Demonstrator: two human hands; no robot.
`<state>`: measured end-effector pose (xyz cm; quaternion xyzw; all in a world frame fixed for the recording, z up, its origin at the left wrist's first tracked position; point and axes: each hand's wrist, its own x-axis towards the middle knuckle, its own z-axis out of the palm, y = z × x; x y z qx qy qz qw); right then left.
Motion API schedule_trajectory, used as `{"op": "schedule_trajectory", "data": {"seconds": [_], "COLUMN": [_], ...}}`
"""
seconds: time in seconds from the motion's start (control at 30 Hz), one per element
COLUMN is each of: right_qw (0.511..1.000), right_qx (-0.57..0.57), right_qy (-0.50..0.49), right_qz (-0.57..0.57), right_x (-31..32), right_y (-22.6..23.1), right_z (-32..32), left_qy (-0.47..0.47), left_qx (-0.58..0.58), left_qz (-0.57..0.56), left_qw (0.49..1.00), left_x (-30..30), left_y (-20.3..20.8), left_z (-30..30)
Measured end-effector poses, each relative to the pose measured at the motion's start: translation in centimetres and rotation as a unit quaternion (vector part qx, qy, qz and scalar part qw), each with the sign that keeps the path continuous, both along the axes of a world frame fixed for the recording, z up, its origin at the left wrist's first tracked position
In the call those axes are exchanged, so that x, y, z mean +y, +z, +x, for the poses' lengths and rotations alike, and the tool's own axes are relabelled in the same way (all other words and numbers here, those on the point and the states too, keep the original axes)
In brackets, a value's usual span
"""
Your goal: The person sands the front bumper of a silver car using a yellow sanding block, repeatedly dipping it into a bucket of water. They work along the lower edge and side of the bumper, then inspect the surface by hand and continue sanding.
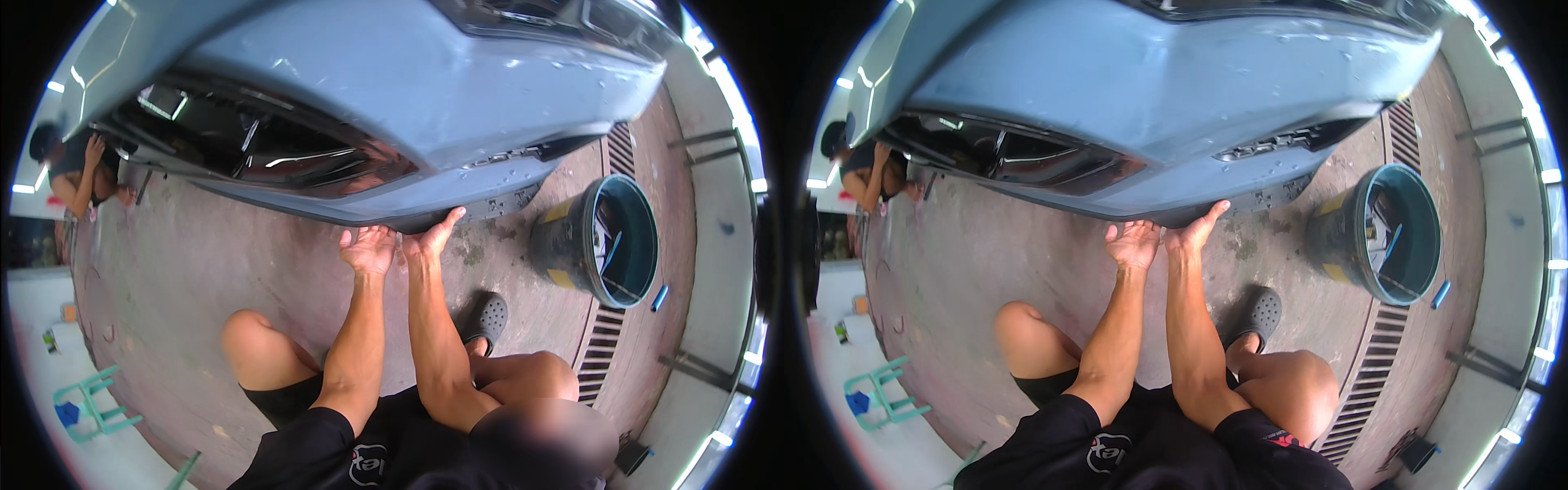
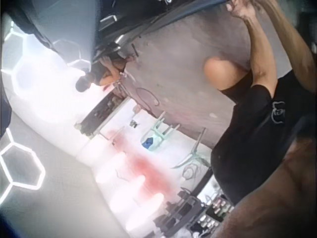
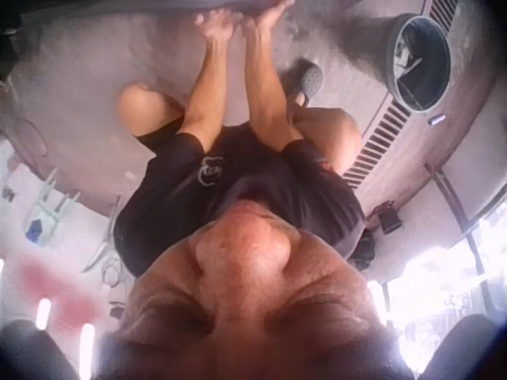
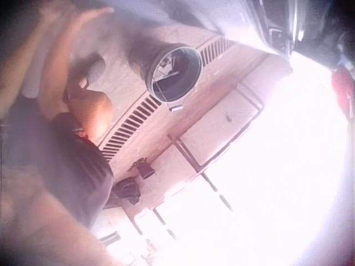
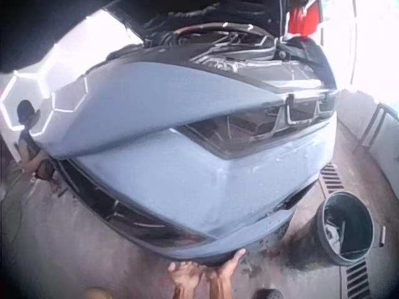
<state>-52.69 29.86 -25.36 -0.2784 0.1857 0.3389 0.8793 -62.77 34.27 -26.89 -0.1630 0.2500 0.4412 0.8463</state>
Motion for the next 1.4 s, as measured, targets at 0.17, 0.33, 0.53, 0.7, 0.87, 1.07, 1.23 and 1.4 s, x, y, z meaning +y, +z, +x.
{"op": "schedule_trajectory", "data": {"seconds": [0.17,0.33,0.53,0.7,0.87,1.07,1.23,1.4], "right_qw": [0.999,0.996,0.995,0.995,0.995,0.995,0.995,0.997], "right_qx": [-0.021,-0.049,-0.056,-0.042,-0.021,-0.044,-0.051,-0.031], "right_qy": [0.038,0.062,0.077,0.091,0.091,0.088,0.086,0.076], "right_qz": [0.011,0.044,0.039,-0.021,-0.022,-0.021,-0.01,0.004], "right_x": [0.0,-0.1,-0.8,-0.4,-0.4,-0.5,-0.8,-0.8], "right_y": [-0.2,-0.9,-2.9,-2.3,-1.7,-2.2,-2.8,-1.7], "right_z": [-0.8,-0.6,0.5,0.5,0.1,0.3,0.7,-0.5], "left_qy": [0.015,0.014,0.039,0.064,0.059,0.105,0.124,0.141], "left_qx": [-0.109,-0.126,-0.045,-0.038,-0.033,-0.014,-0.03,-0.044], "left_qz": [0.119,0.206,0.133,0.139,0.131,0.105,0.098,0.111], "left_qw": [0.987,0.97,0.989,0.988,0.989,0.989,0.987,0.983], "left_x": [2.9,5.6,4.8,5.4,6.1,5.4,5.1,5.3], "left_y": [-3.3,-6.1,-3.4,-5.4,-7.2,-6.5,-4.8,-5.6], "left_z": [-0.7,0.8,1.3,2.9,3.6,4.6,4.7,4.5]}}
